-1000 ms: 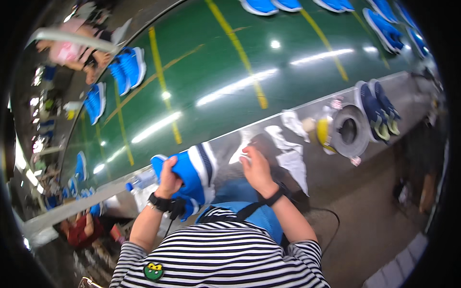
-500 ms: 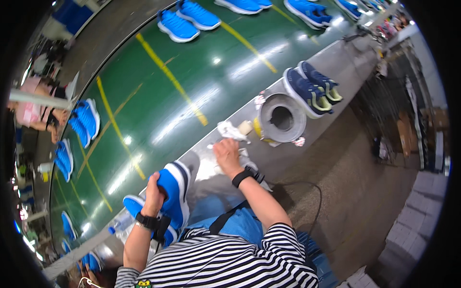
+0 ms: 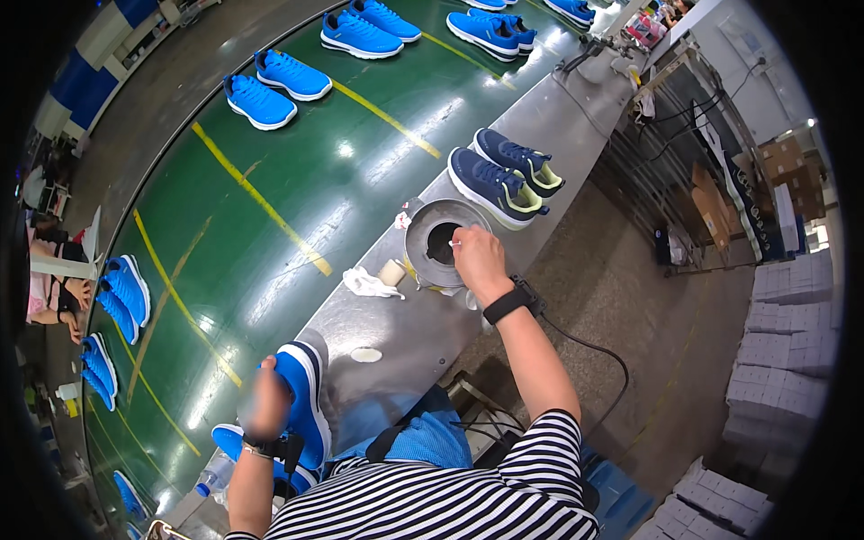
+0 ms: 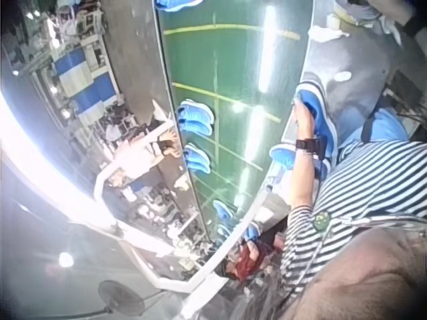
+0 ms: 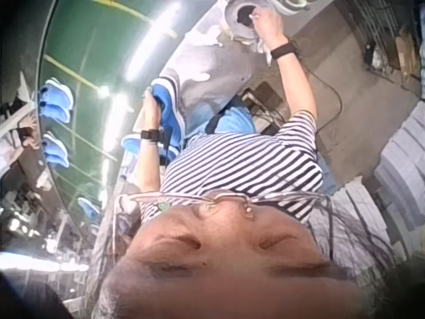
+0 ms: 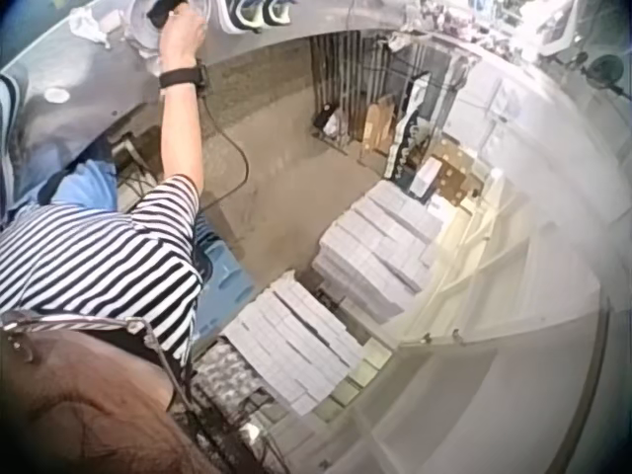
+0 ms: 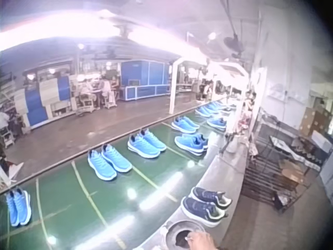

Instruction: The person wipes the surface of blue sneakers on a factory assembly line using a white cloth. They handle the shoes one by one, turning them over to clean the uppers and sides, then placing them back on the conveyor belt.

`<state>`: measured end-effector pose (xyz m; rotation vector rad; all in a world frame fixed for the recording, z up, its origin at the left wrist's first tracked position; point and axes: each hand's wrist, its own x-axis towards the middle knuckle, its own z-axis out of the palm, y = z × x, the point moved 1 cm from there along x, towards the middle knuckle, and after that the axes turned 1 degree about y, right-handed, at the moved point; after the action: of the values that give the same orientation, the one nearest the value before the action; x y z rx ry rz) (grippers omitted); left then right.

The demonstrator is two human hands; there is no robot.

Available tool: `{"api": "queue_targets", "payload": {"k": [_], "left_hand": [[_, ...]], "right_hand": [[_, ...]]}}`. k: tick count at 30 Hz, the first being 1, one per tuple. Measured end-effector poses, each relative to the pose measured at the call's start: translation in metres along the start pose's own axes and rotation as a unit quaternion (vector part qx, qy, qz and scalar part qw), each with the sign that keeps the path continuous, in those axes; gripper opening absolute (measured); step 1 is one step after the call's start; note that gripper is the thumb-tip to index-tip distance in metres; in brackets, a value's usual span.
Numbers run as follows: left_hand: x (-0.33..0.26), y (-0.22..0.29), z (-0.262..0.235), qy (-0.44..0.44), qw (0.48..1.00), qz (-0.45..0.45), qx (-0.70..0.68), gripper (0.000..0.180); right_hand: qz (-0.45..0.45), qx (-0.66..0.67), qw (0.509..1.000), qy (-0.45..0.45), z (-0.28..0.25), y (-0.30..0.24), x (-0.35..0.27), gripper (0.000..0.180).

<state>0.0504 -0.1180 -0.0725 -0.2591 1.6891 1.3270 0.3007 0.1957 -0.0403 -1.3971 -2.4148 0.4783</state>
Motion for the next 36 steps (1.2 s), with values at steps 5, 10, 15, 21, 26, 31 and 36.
{"api": "queue_targets", "payload": {"k": [5, 10, 15, 21, 26, 31, 36], "left_hand": [[0.008, -0.011, 0.001, 0.04, 0.998, 0.005, 0.04, 0.043], [0.008, -0.01, 0.01, 0.024, 1.0, -0.001, 0.012, 0.042], [0.014, -0.01, 0.004, 0.002, 1.0, 0.011, -0.028, 0.036], [0.009, 0.002, 0.01, 0.051, 0.996, -0.015, -0.071, 0.033], [0.015, -0.01, 0.004, 0.094, 0.995, 0.034, -0.007, 0.025], [0.002, -0.005, 0.025, 0.104, 0.992, 0.065, 0.021, 0.025], [0.003, -0.016, 0.023, 0.111, 0.986, 0.11, 0.061, 0.03]], "right_hand": [[-0.01, -0.075, 0.996, -0.039, 0.009, 0.001, 0.002, 0.003], [-0.01, -0.061, 0.997, -0.04, 0.007, 0.001, 0.001, 0.003], [-0.029, 0.131, 0.985, 0.11, -0.015, -0.033, -0.017, 0.006], [0.079, 0.432, 0.89, -0.125, 0.035, -0.122, -0.09, 0.011], [-0.033, 0.452, 0.878, -0.157, 0.113, -0.176, -0.104, 0.013], [-0.082, 0.432, 0.888, -0.137, 0.146, -0.2, -0.099, 0.01], [-0.114, 0.406, 0.896, -0.136, 0.143, -0.188, -0.107, 0.008]]}}
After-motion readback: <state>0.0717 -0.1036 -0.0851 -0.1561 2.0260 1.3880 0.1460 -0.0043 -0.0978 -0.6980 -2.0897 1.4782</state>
